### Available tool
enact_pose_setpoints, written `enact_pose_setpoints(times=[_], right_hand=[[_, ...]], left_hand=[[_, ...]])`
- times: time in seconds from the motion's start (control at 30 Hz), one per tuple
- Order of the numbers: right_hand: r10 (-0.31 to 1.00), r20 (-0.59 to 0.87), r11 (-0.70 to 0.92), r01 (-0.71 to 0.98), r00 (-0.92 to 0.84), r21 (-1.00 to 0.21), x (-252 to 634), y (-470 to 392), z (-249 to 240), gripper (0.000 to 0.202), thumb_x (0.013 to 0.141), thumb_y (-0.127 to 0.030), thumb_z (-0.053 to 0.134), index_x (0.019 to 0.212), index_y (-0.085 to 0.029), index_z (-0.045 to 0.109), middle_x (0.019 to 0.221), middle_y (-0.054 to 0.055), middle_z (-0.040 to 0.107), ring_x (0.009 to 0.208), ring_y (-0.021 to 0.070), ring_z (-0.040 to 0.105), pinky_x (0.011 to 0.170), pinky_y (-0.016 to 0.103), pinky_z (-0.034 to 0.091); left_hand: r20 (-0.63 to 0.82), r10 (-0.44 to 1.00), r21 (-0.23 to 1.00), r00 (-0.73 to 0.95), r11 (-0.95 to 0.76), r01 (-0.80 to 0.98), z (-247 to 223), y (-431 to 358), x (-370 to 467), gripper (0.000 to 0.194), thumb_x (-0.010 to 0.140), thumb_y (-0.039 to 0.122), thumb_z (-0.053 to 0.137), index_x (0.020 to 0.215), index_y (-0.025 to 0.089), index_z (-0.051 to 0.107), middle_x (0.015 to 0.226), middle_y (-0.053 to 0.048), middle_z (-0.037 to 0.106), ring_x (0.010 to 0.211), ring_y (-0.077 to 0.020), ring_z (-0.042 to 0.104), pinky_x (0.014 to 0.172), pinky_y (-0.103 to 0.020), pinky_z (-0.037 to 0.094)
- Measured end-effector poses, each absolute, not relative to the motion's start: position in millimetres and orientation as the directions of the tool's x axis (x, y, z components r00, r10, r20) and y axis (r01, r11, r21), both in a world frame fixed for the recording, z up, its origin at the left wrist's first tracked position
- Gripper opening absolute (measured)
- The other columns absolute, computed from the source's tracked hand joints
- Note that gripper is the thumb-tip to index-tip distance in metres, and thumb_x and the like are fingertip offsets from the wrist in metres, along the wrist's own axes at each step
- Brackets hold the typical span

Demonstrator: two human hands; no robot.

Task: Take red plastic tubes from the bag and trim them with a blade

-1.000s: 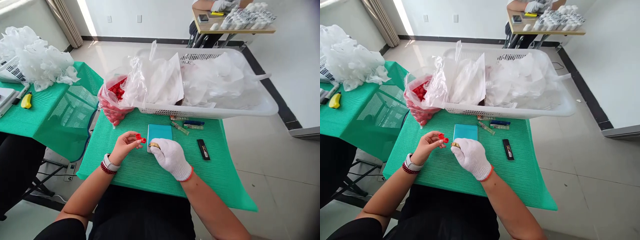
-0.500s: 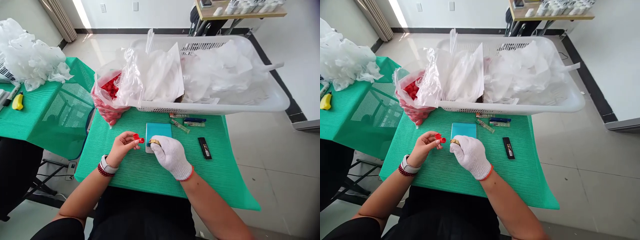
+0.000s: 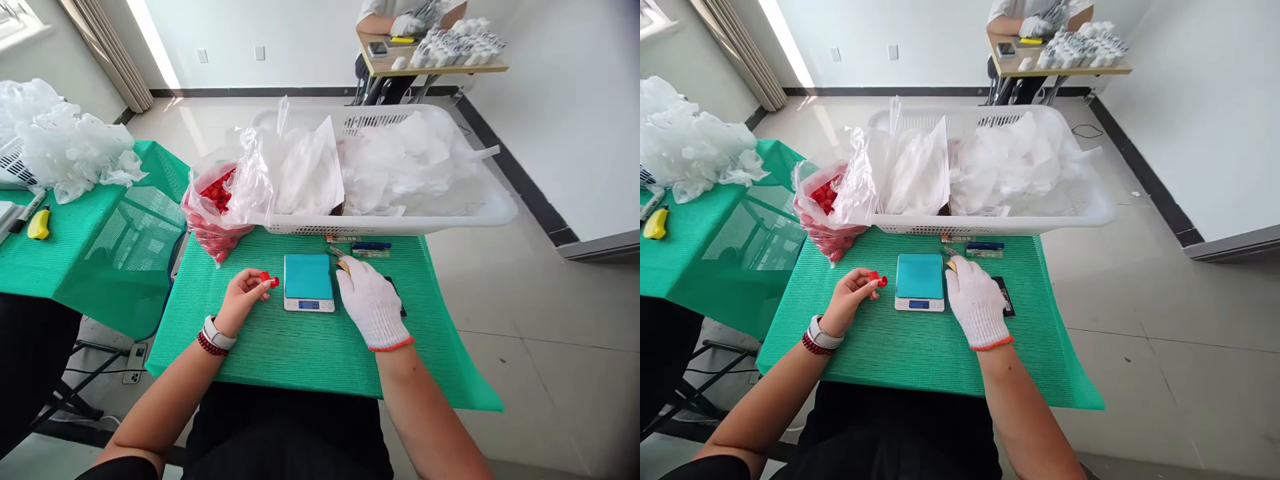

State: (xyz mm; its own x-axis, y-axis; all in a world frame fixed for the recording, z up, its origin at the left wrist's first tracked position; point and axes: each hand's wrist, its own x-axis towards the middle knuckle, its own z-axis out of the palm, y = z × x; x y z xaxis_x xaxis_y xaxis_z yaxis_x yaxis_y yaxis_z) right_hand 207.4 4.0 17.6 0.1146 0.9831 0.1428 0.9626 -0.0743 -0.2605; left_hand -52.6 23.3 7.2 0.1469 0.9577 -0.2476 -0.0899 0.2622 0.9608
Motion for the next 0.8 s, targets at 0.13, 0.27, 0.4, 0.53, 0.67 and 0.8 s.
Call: enact_pose_setpoints(times=[0.13,0.27,0.4,0.53,0.67,0.8], right_hand=[[0.972,0.185,-0.115,0.98,0.145,-0.163,218.5,-7.4,2.3,0.036,0.095,-0.029,0.048,0.128,-0.02,0.059,0.115,0.014,0.067,0.088,0.0291,0.063,0.063,0.037,0.045],[0.936,0.328,-0.072,0.982,0.127,-0.175,221.0,-14.5,-8.1,0.033,0.094,-0.024,0.047,0.123,-0.019,0.062,0.121,0.014,0.065,0.097,0.0299,0.061,0.073,0.041,0.049],[0.906,0.402,-0.055,0.978,0.134,-0.203,219.1,-17.1,-11.1,0.031,0.095,-0.028,0.048,0.12,-0.018,0.063,0.122,0.014,0.065,0.102,0.0306,0.061,0.078,0.043,0.051],[0.82,0.554,-0.027,0.977,0.142,-0.211,215.0,-19.7,-10.6,0.034,0.093,-0.03,0.053,0.123,-0.018,0.063,0.128,0.017,0.061,0.116,0.0359,0.056,0.09,0.052,0.049],[0.746,0.661,0.122,0.958,0.083,-0.258,203.6,-24.5,-6.4,0.033,0.091,-0.028,0.057,0.122,-0.02,0.063,0.126,0.015,0.063,0.121,0.0345,0.056,0.1,0.054,0.047],[0.697,0.707,0.454,0.836,-0.118,-0.309,179.4,-37.4,-3.2,0.03,0.09,-0.025,0.057,0.12,-0.023,0.064,0.118,0.011,0.068,0.116,0.0267,0.062,0.101,0.046,0.051]], left_hand=[[-0.228,0.96,0.968,0.164,0.242,-0.07,4.9,24.8,-52.0,0.036,0.075,0.043,0.081,0.09,0.015,0.064,0.079,-0.001,0.07,0.06,-0.0081,0.06,0.059,-0.021,0.049],[-0.228,0.962,0.97,0.151,0.238,-0.054,4.7,26.4,-51.8,0.038,0.074,0.044,0.081,0.091,0.015,0.064,0.077,-0.001,0.07,0.06,-0.0085,0.06,0.059,-0.021,0.048],[-0.214,0.966,0.973,0.143,0.224,-0.057,3.9,27.7,-51.4,0.04,0.072,0.046,0.081,0.091,0.014,0.063,0.076,-0.001,0.07,0.059,-0.0089,0.06,0.058,-0.022,0.047],[-0.188,0.976,0.978,0.11,0.196,-0.07,3.9,26.9,-48.3,0.044,0.068,0.048,0.083,0.091,0.015,0.063,0.074,0.0,0.069,0.057,-0.0098,0.059,0.056,-0.023,0.047],[-0.116,0.987,0.99,0.109,0.124,-0.069,6.8,19.5,-40.3,0.042,0.068,0.046,0.084,0.092,0.017,0.064,0.079,-0.001,0.07,0.063,-0.012,0.061,0.06,-0.024,0.049],[-0.062,0.984,0.993,0.17,0.078,-0.09,5.5,2.5,-28.6,0.036,0.073,0.044,0.081,0.091,0.018,0.065,0.081,-0.002,0.071,0.068,-0.013,0.062,0.065,-0.026,0.05]])
